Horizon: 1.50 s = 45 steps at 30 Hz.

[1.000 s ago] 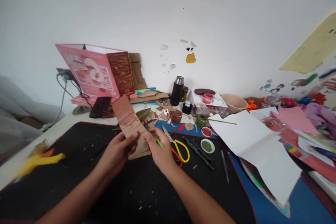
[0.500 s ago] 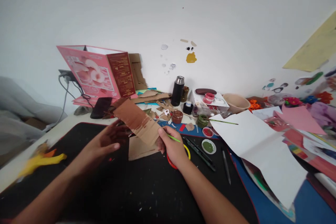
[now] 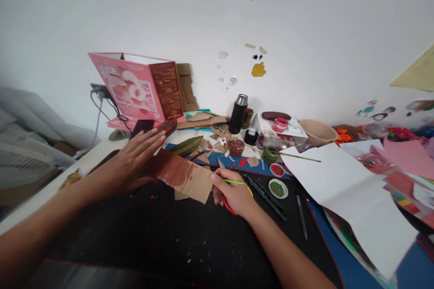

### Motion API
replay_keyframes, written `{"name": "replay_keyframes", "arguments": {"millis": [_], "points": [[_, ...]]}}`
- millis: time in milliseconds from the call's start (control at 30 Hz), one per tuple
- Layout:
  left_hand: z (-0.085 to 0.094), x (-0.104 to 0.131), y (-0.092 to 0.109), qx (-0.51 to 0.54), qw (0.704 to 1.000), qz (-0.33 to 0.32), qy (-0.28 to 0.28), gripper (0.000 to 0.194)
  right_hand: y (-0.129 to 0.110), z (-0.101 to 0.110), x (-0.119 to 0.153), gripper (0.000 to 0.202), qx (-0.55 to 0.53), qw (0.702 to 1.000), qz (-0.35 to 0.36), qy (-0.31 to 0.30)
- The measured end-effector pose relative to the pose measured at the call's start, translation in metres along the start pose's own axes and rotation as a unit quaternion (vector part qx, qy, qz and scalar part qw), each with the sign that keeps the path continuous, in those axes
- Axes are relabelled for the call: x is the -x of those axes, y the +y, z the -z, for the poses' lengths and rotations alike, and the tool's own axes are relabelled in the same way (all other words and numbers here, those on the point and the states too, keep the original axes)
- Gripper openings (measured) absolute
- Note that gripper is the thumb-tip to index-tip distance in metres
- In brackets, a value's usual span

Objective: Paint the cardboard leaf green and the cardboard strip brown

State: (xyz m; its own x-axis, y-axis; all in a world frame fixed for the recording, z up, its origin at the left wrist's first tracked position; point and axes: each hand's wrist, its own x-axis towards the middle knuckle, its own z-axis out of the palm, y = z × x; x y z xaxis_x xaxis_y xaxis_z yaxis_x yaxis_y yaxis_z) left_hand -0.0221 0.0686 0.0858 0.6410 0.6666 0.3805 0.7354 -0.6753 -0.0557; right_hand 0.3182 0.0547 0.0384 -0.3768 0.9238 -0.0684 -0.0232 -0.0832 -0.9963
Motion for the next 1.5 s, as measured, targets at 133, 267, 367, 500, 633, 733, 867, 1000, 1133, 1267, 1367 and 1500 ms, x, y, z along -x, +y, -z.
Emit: {"name": "replay_keyframes", "arguments": {"millis": [133, 267, 367, 500, 633, 733, 867, 1000, 1133, 1267, 1367, 1500], "points": [[-0.004, 0.001, 0.002, 0.01, 0.999, -0.021, -0.033, 0.118, -0.002, -0.002, 0.0, 0.056, 0.013, 1.0, -0.005, -0.02], [-0.001, 0.0, 0.003, 0.034, 0.999, -0.018, -0.03, 0.108, -0.003, -0.002, 0.0, 0.057, 0.023, 0.999, -0.01, -0.033], [0.002, 0.001, 0.003, 0.062, 0.997, -0.012, -0.043, 0.103, -0.004, -0.003, 0.001, 0.056, 0.025, 0.999, -0.008, -0.033], [0.0, 0.003, 0.001, 0.11, 0.992, 0.014, -0.058, 0.099, -0.005, -0.003, 0.001, 0.055, 0.032, 0.999, -0.003, -0.027], [-0.005, 0.006, 0.0, 0.14, 0.988, 0.024, -0.053, 0.096, -0.004, -0.003, 0.0, 0.053, 0.02, 1.0, -0.001, -0.024], [-0.007, 0.011, -0.002, 0.13, 0.989, 0.039, -0.055, 0.097, -0.001, 0.0, -0.003, 0.053, 0.007, 1.0, 0.016, 0.002], [-0.01, 0.026, -0.01, 0.105, 0.99, 0.076, -0.055, 0.098, 0.003, 0.008, -0.007, 0.051, -0.036, 0.994, 0.046, 0.094], [-0.027, 0.041, -0.015, 0.078, 0.987, 0.123, -0.062, 0.097, 0.003, 0.016, -0.011, 0.053, -0.102, 0.976, 0.064, 0.181], [-0.05, 0.041, -0.001, 0.064, 0.985, 0.142, -0.069, 0.098, -0.002, 0.017, -0.012, 0.054, -0.117, 0.968, 0.075, 0.208], [-0.067, 0.033, 0.019, 0.075, 0.979, 0.168, -0.085, 0.098, -0.001, 0.013, -0.011, 0.051, -0.117, 0.974, 0.078, 0.177], [-0.073, 0.033, 0.024, 0.085, 0.976, 0.178, -0.096, 0.108, 0.002, 0.01, -0.008, 0.053, -0.108, 0.981, 0.061, 0.15], [-0.07, 0.043, 0.016, 0.131, 0.975, 0.168, -0.069, 0.117, 0.007, 0.009, -0.004, 0.056, -0.102, 0.984, 0.037, 0.142]]}}
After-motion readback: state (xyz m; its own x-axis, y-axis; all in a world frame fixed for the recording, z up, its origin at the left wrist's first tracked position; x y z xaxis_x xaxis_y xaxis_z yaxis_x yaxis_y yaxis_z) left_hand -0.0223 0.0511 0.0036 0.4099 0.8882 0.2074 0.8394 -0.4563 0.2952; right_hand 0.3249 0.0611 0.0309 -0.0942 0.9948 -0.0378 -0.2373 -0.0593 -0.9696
